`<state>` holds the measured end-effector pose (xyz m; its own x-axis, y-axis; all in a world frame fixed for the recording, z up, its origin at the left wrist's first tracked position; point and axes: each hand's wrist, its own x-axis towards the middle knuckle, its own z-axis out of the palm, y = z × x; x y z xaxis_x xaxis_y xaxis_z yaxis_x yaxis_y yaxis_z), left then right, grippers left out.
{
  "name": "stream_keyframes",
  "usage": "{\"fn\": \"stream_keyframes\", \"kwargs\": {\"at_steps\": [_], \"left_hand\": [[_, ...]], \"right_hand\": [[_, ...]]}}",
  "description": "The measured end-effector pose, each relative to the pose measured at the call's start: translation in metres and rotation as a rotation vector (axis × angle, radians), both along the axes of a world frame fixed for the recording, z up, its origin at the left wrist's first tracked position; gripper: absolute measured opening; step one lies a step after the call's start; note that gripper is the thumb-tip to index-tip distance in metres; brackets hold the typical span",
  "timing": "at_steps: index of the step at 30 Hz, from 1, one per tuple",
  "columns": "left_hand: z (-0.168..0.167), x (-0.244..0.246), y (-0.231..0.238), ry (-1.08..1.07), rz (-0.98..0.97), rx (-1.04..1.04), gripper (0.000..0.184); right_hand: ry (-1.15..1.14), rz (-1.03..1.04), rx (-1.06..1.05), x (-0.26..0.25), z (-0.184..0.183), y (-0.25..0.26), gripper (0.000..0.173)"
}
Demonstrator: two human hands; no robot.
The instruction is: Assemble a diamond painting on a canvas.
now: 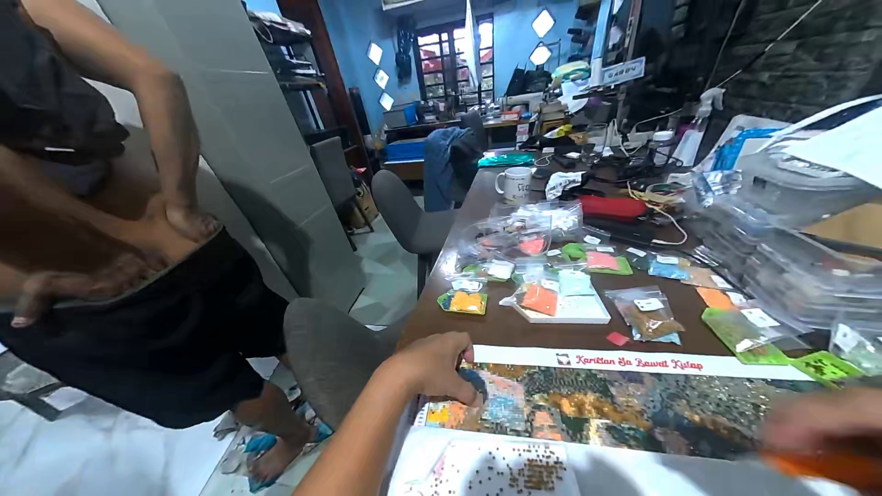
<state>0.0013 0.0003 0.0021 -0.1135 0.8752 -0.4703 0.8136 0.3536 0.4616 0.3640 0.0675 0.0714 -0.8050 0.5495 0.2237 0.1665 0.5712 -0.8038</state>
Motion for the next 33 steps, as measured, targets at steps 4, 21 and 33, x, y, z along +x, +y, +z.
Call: {"fn": "stream_keyframes", "kwargs": {"at_steps": [4, 21, 33], "left_hand": [[-0.004, -0.001, 0.001, -0.011, 0.006, 0.007, 0.053], [-0.007, -0.002, 0.0, -0.007, 0.006, 0.033, 0.046], [-0.003, -0.001, -0.001, 0.008, 0.017, 0.036, 0.046]], "right_hand": [[0.146, 0.195, -0.093, -0.103, -0.057, 0.015, 0.03], [0.47, 0.361, 0.082, -0.177, -0.141, -0.019, 0.063], [0.335, 0.326, 0.205, -0.177, -0.138, -0.024, 0.063]]}}
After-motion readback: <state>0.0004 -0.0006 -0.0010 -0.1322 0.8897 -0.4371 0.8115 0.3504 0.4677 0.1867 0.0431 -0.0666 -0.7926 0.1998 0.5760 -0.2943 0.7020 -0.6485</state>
